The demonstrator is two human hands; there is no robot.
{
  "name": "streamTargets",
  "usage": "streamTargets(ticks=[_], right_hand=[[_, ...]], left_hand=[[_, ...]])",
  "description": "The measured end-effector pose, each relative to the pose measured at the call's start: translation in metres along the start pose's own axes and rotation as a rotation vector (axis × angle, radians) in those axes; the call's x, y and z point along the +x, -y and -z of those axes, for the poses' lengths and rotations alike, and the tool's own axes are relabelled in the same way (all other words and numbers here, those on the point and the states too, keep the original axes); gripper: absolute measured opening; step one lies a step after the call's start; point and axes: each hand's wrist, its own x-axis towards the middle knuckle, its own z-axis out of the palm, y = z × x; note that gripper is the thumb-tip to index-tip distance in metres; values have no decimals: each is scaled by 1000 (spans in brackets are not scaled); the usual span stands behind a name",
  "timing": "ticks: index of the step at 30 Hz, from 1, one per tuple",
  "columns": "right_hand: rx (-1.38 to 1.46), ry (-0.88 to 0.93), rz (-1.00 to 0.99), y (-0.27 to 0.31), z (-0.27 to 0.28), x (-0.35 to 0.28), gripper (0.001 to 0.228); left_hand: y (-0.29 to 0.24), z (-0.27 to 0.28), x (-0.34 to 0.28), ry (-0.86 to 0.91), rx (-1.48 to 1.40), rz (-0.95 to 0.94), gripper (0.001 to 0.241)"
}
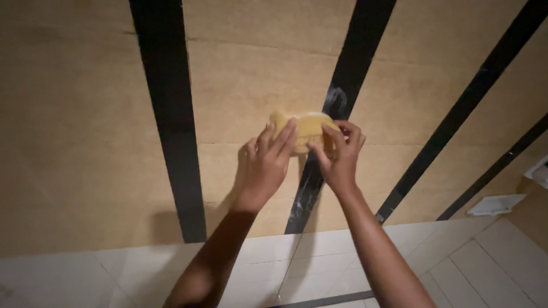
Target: The person scrubs a tiled wall with a yellow sponge, moving it up and down along the vertical grout lines. The person applies soap to the sponge and continues scrubbing the wall surface.
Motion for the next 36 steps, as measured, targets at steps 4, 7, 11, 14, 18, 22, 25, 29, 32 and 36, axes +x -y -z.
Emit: streamTargets(ticks=[4,7,11,14,18,22,25,29,32,36], right_hand=[[-39,-51,-23,2,-18,-21,50],[-75,-87,-13,0,-26,-31,58],[-73,-79,-53,0,-28,-37,73],[-97,-76,-49,3,-27,-39,71],[-135,-58,-60,6,-28,-45,57],[-133,-41,-96,7,-27,-57,54],[-157,-18,-113,9,-27,-69,53],[-253,13,-127,13,-28,-81,51],[-286,17,-134,19,-27,-84,52],[-149,36,-184,23,-29,-91,54]], left_hand=[[-1,-19,-24,-8,4,17,52],[0,-30,-35,-22,2,37,52],[1,-36,-42,3,-22,54,52],[2,-41,-45,26,-44,64,52],[1,-41,-50,69,-89,87,52],[-3,-37,-58,103,-102,87,54],[-8,-34,-67,131,-100,86,54],[-17,-31,-75,160,-102,115,57],[-24,-27,-78,151,-132,150,59],[-32,-26,-87,126,-217,209,60]])
